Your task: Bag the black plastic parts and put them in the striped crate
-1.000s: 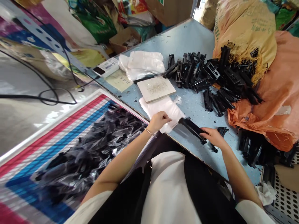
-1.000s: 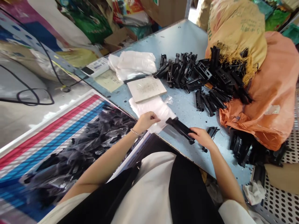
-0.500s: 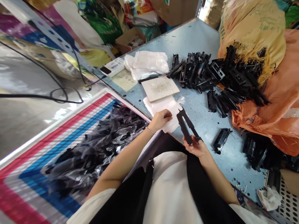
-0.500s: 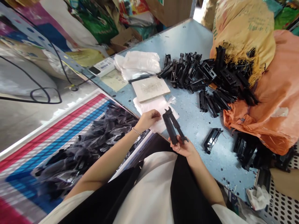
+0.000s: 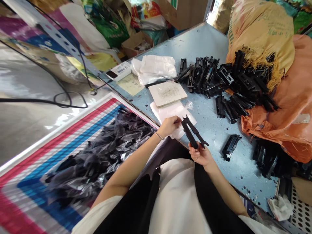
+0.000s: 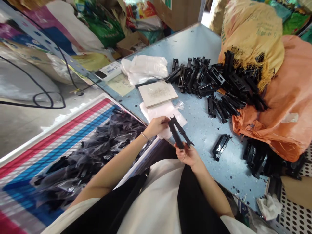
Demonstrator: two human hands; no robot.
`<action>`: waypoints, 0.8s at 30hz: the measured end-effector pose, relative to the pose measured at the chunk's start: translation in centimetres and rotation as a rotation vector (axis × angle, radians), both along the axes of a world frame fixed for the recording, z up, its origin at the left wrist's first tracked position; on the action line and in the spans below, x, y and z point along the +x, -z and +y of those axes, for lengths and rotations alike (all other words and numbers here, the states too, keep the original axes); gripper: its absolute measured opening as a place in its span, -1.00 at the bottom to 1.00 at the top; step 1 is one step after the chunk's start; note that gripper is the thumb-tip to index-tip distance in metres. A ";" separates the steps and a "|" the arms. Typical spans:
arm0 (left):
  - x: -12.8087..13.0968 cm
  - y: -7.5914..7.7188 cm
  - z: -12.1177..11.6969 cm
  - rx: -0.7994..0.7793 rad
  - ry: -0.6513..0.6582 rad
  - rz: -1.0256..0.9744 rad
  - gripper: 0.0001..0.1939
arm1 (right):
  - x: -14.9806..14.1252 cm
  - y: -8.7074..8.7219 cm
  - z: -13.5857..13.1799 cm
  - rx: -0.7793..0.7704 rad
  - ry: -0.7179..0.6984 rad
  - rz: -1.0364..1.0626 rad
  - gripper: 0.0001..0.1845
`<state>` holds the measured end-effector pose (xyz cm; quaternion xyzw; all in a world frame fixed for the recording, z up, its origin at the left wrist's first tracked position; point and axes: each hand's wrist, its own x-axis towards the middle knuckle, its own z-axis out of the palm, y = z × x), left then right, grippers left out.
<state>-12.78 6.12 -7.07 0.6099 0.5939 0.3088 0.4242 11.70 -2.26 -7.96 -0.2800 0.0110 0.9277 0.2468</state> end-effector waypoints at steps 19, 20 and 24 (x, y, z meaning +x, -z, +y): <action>0.5 1.3 -1.8 0.497 0.034 0.197 -0.37 | -1.6 0.4 0.4 0.007 0.013 0.094 -0.75; 0.8 0.9 -2.6 0.523 0.053 0.215 -0.36 | -1.8 0.6 0.6 0.005 0.020 0.085 -0.74; 2.8 -1.3 -6.3 0.704 0.325 0.213 -0.32 | -1.8 1.1 1.5 0.103 0.022 -0.052 -0.76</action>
